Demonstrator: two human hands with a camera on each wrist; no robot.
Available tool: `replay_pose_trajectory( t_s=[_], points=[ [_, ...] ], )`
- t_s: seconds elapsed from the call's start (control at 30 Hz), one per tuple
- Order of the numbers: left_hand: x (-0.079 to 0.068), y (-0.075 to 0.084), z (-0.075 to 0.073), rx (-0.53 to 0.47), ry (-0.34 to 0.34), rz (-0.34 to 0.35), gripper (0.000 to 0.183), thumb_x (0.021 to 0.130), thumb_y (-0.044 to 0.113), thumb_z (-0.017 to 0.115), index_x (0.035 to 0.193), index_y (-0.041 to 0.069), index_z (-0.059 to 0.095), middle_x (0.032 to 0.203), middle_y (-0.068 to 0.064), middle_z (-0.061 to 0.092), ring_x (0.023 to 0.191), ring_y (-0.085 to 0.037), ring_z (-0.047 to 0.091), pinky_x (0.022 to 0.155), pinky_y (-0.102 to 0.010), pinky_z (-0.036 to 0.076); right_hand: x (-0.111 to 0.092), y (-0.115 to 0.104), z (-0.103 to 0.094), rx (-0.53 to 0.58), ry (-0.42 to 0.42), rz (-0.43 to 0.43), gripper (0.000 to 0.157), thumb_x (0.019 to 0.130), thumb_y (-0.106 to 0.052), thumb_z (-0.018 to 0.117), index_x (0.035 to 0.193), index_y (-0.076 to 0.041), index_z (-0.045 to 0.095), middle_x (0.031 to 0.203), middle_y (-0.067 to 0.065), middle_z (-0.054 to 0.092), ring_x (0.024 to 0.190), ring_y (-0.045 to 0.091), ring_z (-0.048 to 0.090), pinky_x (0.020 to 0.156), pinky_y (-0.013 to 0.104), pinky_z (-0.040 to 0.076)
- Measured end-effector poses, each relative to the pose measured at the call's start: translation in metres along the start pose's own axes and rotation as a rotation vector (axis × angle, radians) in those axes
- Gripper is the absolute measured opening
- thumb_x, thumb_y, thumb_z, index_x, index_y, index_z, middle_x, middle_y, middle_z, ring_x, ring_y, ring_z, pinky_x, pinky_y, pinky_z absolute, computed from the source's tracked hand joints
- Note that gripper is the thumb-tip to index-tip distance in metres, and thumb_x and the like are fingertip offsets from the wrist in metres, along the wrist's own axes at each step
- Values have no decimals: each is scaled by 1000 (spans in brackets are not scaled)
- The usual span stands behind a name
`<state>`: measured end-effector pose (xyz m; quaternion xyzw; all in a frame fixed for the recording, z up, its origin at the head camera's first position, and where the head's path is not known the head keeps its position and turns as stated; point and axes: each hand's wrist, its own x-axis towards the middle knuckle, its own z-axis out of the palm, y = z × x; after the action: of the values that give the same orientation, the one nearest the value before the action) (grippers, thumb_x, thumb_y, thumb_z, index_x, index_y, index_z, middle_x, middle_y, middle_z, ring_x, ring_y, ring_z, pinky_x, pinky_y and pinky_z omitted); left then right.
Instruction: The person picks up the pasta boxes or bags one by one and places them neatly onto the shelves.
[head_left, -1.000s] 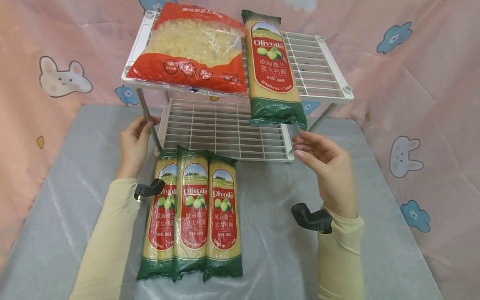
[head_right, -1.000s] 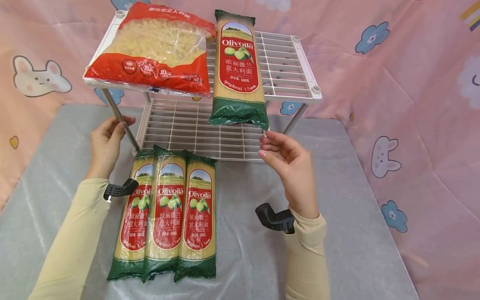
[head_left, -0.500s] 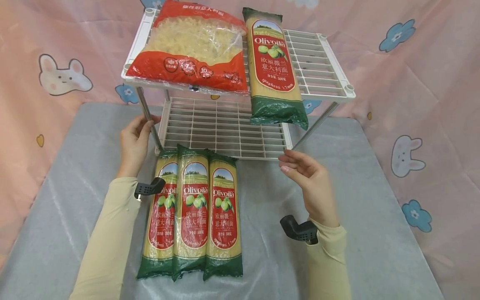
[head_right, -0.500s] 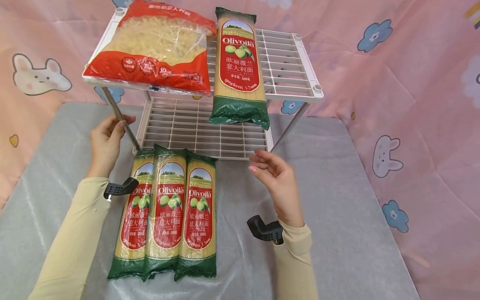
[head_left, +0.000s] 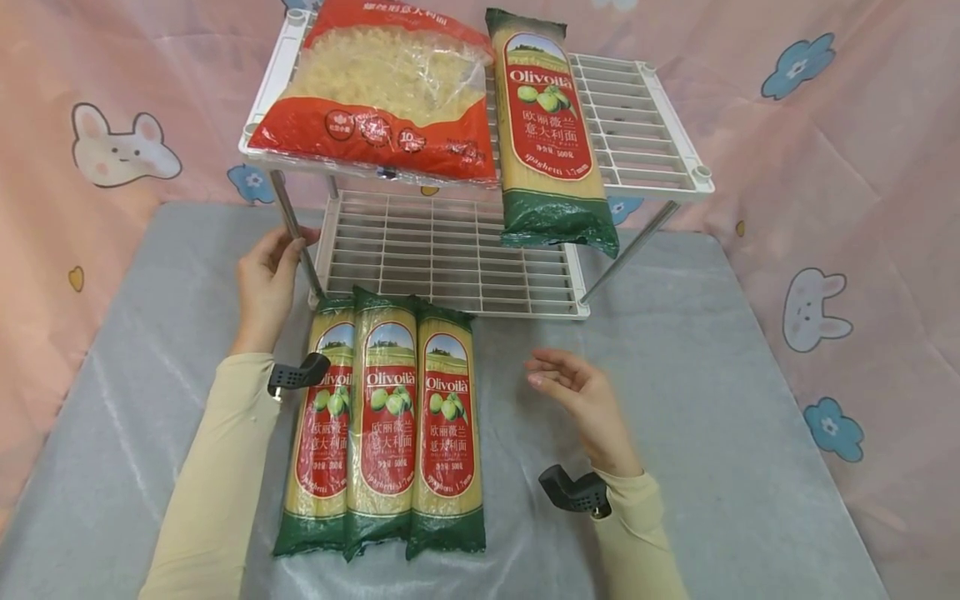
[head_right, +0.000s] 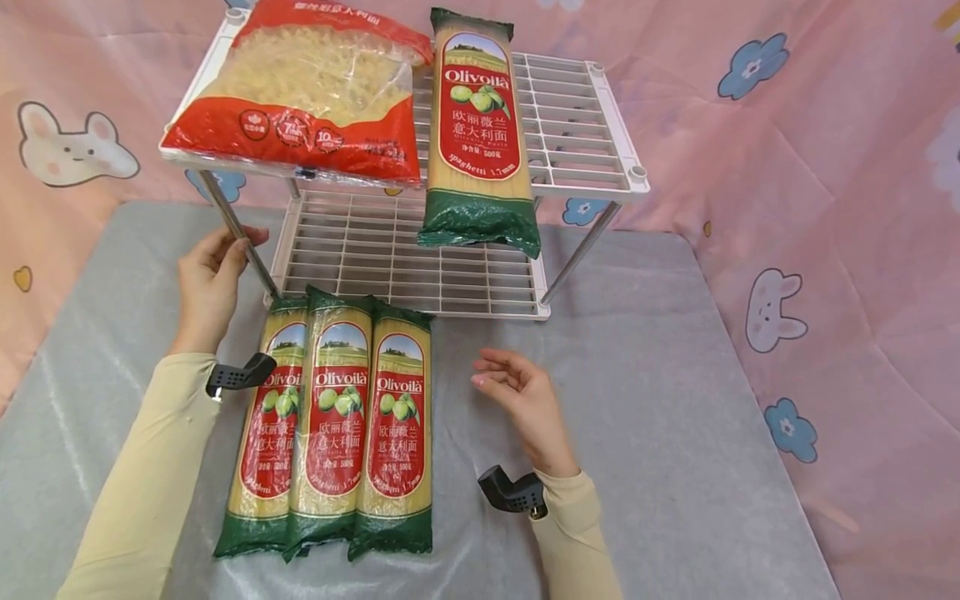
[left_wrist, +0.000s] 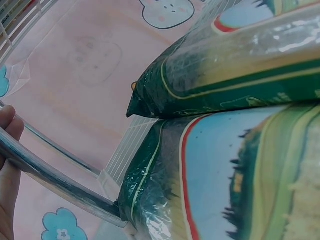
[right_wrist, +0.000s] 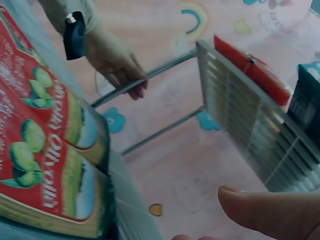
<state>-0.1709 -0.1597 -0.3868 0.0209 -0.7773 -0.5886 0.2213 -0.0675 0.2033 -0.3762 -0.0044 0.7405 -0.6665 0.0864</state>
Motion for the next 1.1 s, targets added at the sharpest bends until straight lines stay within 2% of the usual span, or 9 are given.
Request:
replay_pose_trajectory(
  t_s=[0.23,0.5,0.8,1.1],
  points=[
    [0,0,0,-8,1,-2,23,97,15,54,109,-1,66,109,-8,69,104,-7,61,94,-27,46,0,18,11,16,-30,77,41,85,4,62,122,18,49,111,33,59,90,10,62,86,23,49],
    [1,-1,0,-33,1,0,23,97,13,53,110,-1,65,108,-8,69,101,-6,61,93,-28,46,1,36,19,51,-96,132,42,85,3,62,121,18,49,110,31,60,90,11,63,86,25,50],
    [0,-2,1,-17,-2,-5,25,97,18,53,111,1,66,108,-7,69,102,-6,61,93,-28,46,2,50,26,99,-156,173,43,84,4,61,121,19,48,111,32,58,90,12,63,85,27,52],
    [0,0,0,-22,-8,-7,24,98,15,52,111,0,65,109,-8,68,104,-7,61,96,-30,46,3,61,34,93,-209,210,43,85,3,62,121,20,47,105,27,62,87,12,63,83,27,53]
  ],
)
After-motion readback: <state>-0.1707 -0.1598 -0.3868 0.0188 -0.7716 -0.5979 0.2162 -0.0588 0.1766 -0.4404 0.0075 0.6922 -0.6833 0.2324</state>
